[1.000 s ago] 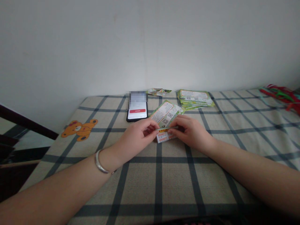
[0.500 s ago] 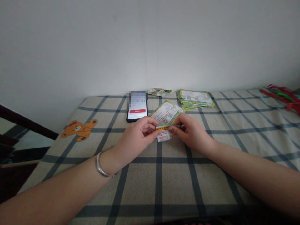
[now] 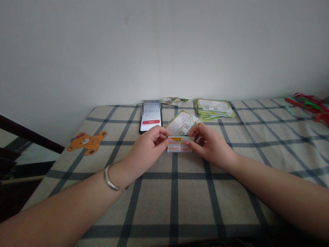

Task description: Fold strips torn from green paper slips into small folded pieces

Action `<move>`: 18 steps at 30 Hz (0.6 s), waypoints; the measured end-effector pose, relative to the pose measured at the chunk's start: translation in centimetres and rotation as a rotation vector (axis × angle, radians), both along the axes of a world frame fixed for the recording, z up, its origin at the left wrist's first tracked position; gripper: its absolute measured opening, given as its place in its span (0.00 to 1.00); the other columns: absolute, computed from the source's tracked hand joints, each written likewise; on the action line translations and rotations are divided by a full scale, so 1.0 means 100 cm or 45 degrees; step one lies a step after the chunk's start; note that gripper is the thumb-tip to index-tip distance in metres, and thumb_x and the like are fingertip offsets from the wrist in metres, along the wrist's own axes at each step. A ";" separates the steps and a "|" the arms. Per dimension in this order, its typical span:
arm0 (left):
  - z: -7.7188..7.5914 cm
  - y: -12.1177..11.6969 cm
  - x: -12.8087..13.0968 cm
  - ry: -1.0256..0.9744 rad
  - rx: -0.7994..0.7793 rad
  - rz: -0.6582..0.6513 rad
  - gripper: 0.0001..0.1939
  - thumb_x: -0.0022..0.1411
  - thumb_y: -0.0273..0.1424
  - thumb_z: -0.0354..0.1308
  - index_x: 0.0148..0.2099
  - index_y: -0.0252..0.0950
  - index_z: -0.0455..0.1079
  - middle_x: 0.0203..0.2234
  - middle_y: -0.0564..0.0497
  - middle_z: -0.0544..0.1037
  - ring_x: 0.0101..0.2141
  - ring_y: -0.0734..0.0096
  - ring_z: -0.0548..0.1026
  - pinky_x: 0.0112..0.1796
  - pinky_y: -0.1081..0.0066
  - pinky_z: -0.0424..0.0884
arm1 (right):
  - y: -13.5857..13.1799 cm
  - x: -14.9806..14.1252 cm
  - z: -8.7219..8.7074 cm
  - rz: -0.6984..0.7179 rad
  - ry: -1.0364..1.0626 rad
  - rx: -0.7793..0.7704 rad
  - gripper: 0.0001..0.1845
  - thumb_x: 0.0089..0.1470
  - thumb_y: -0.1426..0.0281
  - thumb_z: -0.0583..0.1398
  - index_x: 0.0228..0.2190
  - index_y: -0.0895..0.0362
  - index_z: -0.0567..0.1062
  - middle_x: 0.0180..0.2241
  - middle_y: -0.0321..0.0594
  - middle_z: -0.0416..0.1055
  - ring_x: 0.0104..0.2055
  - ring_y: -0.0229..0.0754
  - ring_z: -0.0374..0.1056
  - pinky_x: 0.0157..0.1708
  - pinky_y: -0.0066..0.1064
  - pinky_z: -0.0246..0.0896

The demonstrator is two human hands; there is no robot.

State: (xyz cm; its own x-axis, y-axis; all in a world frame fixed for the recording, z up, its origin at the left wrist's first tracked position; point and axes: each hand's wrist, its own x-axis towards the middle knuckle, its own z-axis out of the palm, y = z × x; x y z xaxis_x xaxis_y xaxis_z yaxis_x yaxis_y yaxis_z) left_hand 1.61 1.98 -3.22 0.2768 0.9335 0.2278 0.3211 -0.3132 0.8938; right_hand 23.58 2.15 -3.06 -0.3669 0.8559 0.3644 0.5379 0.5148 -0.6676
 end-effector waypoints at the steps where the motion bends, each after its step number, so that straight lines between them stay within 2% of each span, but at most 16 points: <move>1: -0.001 0.000 -0.001 0.029 0.031 -0.001 0.06 0.61 0.30 0.57 0.41 0.36 0.67 0.32 0.53 0.77 0.33 0.72 0.77 0.34 0.71 0.74 | 0.000 0.000 0.001 0.002 -0.045 0.053 0.10 0.53 0.65 0.63 0.34 0.54 0.66 0.29 0.34 0.67 0.28 0.35 0.63 0.27 0.28 0.59; 5: -0.001 -0.004 0.000 0.115 0.172 -0.029 0.05 0.62 0.29 0.57 0.41 0.38 0.68 0.32 0.54 0.76 0.32 0.73 0.77 0.33 0.72 0.74 | -0.001 -0.001 0.007 0.048 -0.164 0.223 0.08 0.53 0.68 0.63 0.33 0.55 0.69 0.35 0.39 0.70 0.36 0.40 0.66 0.33 0.31 0.61; 8: 0.001 -0.007 0.003 0.132 0.226 -0.050 0.03 0.62 0.28 0.57 0.40 0.37 0.68 0.31 0.55 0.76 0.31 0.75 0.76 0.33 0.74 0.74 | -0.002 -0.004 0.009 0.098 -0.176 0.275 0.08 0.54 0.67 0.63 0.33 0.56 0.69 0.35 0.40 0.70 0.37 0.40 0.66 0.36 0.32 0.61; 13: 0.004 -0.009 0.005 0.198 0.293 -0.057 0.04 0.61 0.26 0.57 0.40 0.37 0.69 0.31 0.55 0.76 0.31 0.77 0.76 0.33 0.76 0.73 | -0.003 -0.008 0.010 0.088 -0.138 0.196 0.05 0.53 0.71 0.63 0.29 0.56 0.71 0.31 0.37 0.70 0.34 0.38 0.65 0.34 0.30 0.59; 18: 0.003 -0.008 0.004 0.069 0.291 -0.078 0.10 0.61 0.27 0.57 0.45 0.38 0.65 0.35 0.53 0.76 0.36 0.75 0.77 0.37 0.75 0.74 | -0.001 -0.006 0.008 0.030 0.034 0.088 0.07 0.51 0.74 0.63 0.26 0.56 0.70 0.26 0.34 0.69 0.30 0.36 0.64 0.30 0.28 0.57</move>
